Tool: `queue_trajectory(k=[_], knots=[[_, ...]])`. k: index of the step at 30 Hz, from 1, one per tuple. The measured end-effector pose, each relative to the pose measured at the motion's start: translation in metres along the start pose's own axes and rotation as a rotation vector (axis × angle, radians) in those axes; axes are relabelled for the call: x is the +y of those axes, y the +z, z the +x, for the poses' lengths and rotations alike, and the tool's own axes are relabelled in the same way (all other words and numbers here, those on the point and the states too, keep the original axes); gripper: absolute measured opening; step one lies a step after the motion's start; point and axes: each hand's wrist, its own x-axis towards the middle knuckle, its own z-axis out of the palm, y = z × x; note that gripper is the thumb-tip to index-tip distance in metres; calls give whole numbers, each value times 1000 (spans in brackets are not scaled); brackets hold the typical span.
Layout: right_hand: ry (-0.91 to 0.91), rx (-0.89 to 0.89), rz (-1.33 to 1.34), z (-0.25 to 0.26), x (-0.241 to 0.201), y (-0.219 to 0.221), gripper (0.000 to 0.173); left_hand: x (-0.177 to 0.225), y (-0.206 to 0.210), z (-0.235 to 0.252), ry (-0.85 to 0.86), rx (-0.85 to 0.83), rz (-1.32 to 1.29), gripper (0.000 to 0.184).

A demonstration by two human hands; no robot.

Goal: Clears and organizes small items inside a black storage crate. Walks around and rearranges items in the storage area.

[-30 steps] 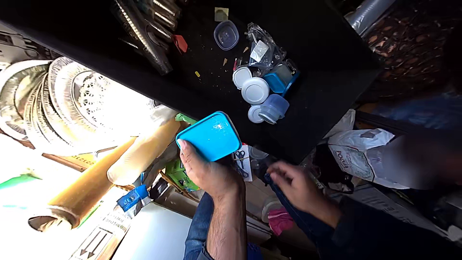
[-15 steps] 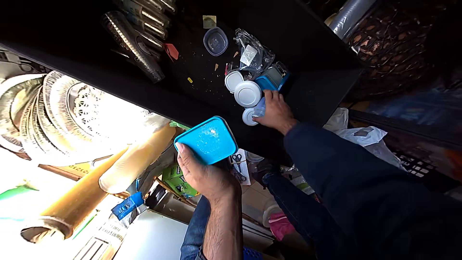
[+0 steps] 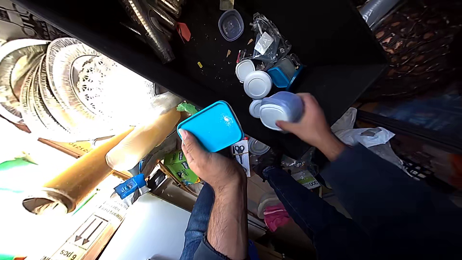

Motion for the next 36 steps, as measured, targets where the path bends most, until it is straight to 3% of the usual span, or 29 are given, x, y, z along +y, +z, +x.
queue_trajectory(k=[1, 3, 6, 8, 10, 13, 14, 15, 16, 17, 19, 20, 22, 24, 25, 27, 28, 30, 32, 34, 36], knots=[[-95, -24, 177, -31, -10, -19, 96, 1, 1, 0, 1, 0, -2, 42], [-172, -244, 456, -90, -13, -36, 96, 3, 3, -2, 5, 1, -10, 42], [33, -652, 571, -147, 18, 5, 88, -1, 5, -4, 12, -18, -8, 42], [301, -708, 427, -155, 53, 66, 88, -4, 5, -4, 10, -29, 7, 43], [503, -635, 247, -142, 85, 128, 93, -6, 6, -6, 17, -26, 24, 42], [360, -491, 88, -104, 102, 190, 95, -7, 7, -13, 4, -36, 47, 42], [268, -465, 31, -89, 92, 196, 92, -9, 7, -14, 2, -41, 53, 42], [269, -568, -87, -74, 62, 185, 84, -11, 5, -15, 3, -47, 60, 42], [367, -834, -256, -53, 16, 162, 74, -12, 4, -16, 2, -44, 66, 42], [347, -933, -389, -44, -9, 152, 64, -13, 4, -16, 0, -36, 71, 42], [-48, -657, -352, -67, 3, 151, 34, -14, 4, -16, -1, -25, 76, 43], [-130, -697, -313, -69, -5, 137, 26, -14, 4, -16, 1, -27, 79, 44], [-180, -809, -61, -62, -46, 79, 26, -13, 6, -13, 13, -12, 89, 43], [-205, -495, 409, -46, -62, 43, 27, -13, 4, -8, 17, 1, 86, 43], [-181, -277, 528, -23, -58, 38, 30, -14, 2, -6, 17, 6, 78, 44], [-35, -19, 413, 48, -31, 43, 34, -14, 2, -6, 14, 23, 63, 43], [59, 13, 278, 87, -11, 53, 46, -14, 4, -5, 14, 26, 60, 42], [202, -34, 4, 148, 25, 84, 90, -12, 6, -2, 7, 25, 61, 44], [318, -76, -147, 178, 38, 117, 123, -6, 6, 0, -10, 21, 43, 44], [415, -35, -105, 182, 34, 139, 128, -2, 8, 1, -4, 20, 38, 42], [389, 16, 4, 180, 33, 153, 105, -3, 9, 2, 2, 17, 48, 43]])
